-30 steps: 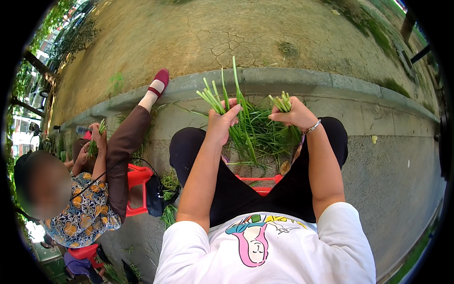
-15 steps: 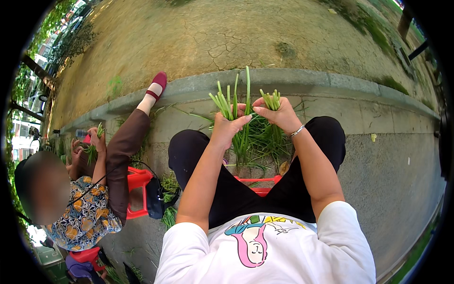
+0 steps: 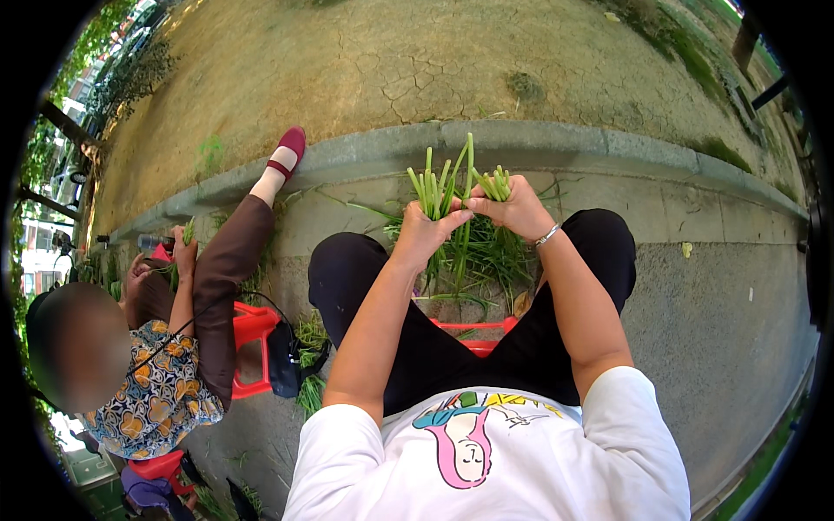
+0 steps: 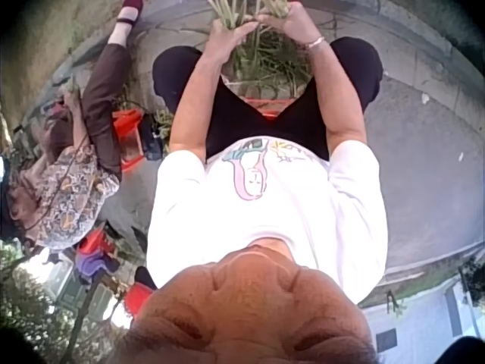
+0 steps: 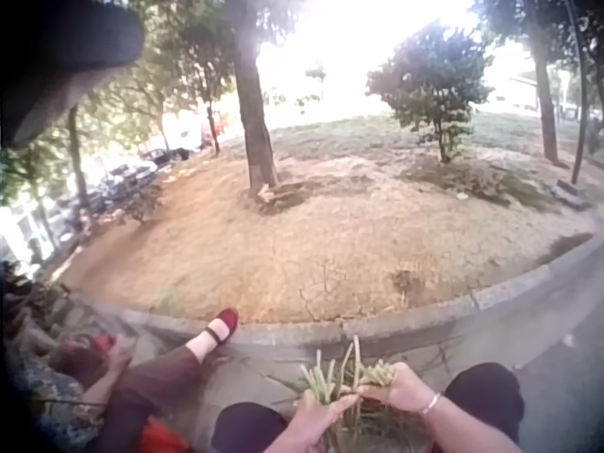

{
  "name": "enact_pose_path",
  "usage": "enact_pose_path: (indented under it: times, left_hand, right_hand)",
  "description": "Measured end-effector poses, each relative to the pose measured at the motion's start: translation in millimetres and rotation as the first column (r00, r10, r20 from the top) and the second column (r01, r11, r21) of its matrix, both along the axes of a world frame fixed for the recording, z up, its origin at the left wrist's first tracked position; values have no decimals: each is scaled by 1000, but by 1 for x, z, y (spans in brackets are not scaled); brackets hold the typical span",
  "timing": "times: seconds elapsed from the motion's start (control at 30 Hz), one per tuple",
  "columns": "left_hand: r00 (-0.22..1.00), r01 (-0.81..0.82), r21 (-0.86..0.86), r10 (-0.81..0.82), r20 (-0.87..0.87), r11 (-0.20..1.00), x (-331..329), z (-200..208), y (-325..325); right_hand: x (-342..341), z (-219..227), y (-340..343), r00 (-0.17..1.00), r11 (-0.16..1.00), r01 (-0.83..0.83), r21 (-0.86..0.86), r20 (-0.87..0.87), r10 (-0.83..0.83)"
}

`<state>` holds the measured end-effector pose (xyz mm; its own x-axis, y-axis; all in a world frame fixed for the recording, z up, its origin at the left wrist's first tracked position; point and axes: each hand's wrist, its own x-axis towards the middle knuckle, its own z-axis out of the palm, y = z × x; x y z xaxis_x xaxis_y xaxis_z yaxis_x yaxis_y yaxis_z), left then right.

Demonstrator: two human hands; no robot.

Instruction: The person processes a bundle of long green stalks by hand, peeling outer layers and sorting the stalks while seated outdoors.

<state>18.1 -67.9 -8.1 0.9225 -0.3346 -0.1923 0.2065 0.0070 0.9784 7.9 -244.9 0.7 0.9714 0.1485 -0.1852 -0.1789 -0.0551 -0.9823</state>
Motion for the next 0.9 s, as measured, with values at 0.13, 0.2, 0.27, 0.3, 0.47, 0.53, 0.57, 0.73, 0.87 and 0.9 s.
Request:
enact_pose_path:
  times: [0.13,0.2,0.27,0.3,0.47,0.53,0.57,0.73,0.87,0.9]
  left_hand:
    - [992,38,17,-36,-120,999,3,3,4]
    - [991,53,-2,-53,-124,999,4,4,5]
    - [983,59,-4,-59,-171,998,5,3,5]
    - [984,59,-4,-59,-171,998,5,3,5]
    - [979,139,-54,-146,-144,989,3,4,3]
    - [983,120,-45,-125,-137,992,1,7,0]
    - [986,100,-36,-104,-130,994,1,8,-1]
    - [992,64,2,-64,-110,998,3,3,-1]
    - [997,47,-3,-47,-56,999,1,4,-2]
    - [997,46,-3,-46,-55,999,2,4,-2]
  right_hand:
    - [1,2,-5,998,996,18,-84,66,-13]
    - [1,3,-6,996,995,23,-98,83,-15]
    - [1,6,-7,996,992,8,-124,90,3]
    - [1,5,-7,996,992,8,-124,90,3]
    - [1,5,-8,991,985,-49,-166,118,69]
    - [2,3,-7,988,989,-75,-129,128,91]
    - [2,3,-7,984,990,-102,-93,140,114]
    - [2,3,-10,989,989,-145,32,-6,145]
    - [1,9,-15,985,974,-157,165,-50,167]
    - [0,10,-16,985,974,-157,165,-49,167]
